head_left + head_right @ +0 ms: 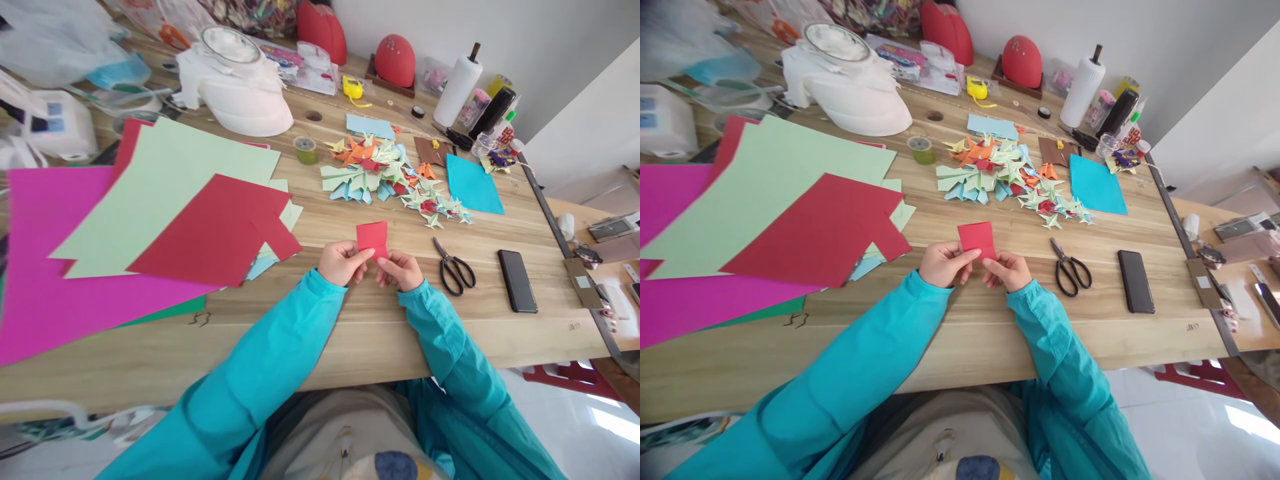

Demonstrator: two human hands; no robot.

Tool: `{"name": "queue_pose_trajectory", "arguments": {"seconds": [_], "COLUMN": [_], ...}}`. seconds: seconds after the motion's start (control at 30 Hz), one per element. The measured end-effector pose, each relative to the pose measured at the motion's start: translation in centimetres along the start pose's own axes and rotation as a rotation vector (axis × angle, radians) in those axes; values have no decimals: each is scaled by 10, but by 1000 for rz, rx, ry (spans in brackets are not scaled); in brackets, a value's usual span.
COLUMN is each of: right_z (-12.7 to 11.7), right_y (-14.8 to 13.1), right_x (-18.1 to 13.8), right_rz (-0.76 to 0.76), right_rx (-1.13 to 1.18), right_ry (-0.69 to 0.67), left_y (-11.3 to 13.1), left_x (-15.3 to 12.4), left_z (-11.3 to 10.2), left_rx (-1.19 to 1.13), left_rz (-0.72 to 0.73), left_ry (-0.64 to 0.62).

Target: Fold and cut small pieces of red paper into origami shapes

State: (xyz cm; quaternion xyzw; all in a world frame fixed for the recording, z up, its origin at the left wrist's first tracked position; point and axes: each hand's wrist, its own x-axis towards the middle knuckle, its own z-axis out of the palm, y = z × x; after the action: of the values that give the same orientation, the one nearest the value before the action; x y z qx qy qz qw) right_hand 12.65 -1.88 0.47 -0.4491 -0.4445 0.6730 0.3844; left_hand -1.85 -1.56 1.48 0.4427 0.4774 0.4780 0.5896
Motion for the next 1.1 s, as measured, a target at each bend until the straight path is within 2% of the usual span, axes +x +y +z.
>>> {"name": "queue_pose_trajectory", "arguments": {"seconds": [0.1,0.2,0.43,0.57,0.73,0.9,1.1], "right_z": [1,2,6,6,4,2,3], "right_y": [-2,-3,1,3,1,2,0], "right_x": [-2,-3,-5,-3,-1,-2,-2], "right_rz": [-4,30,21,6,42,55,64], "right_rx": [-49,-69,-148,-80,32,48,52], "right_ry": [-38,-43,52,47,-33,-43,-60], "left_y": [-1,-3,-7,-7,-3,-5,-9], "left_x": [-3,-2,3,5,8,8,8], "left_z": [4,5,0,-2,-2,-1,-3], "left_rx": [35,15,-108,-161,-204,-194,-114], "left_rz": [0,7,-38,-26,1,-45,24], "left_ry": [-23,41,51,89,179,149,136]}}
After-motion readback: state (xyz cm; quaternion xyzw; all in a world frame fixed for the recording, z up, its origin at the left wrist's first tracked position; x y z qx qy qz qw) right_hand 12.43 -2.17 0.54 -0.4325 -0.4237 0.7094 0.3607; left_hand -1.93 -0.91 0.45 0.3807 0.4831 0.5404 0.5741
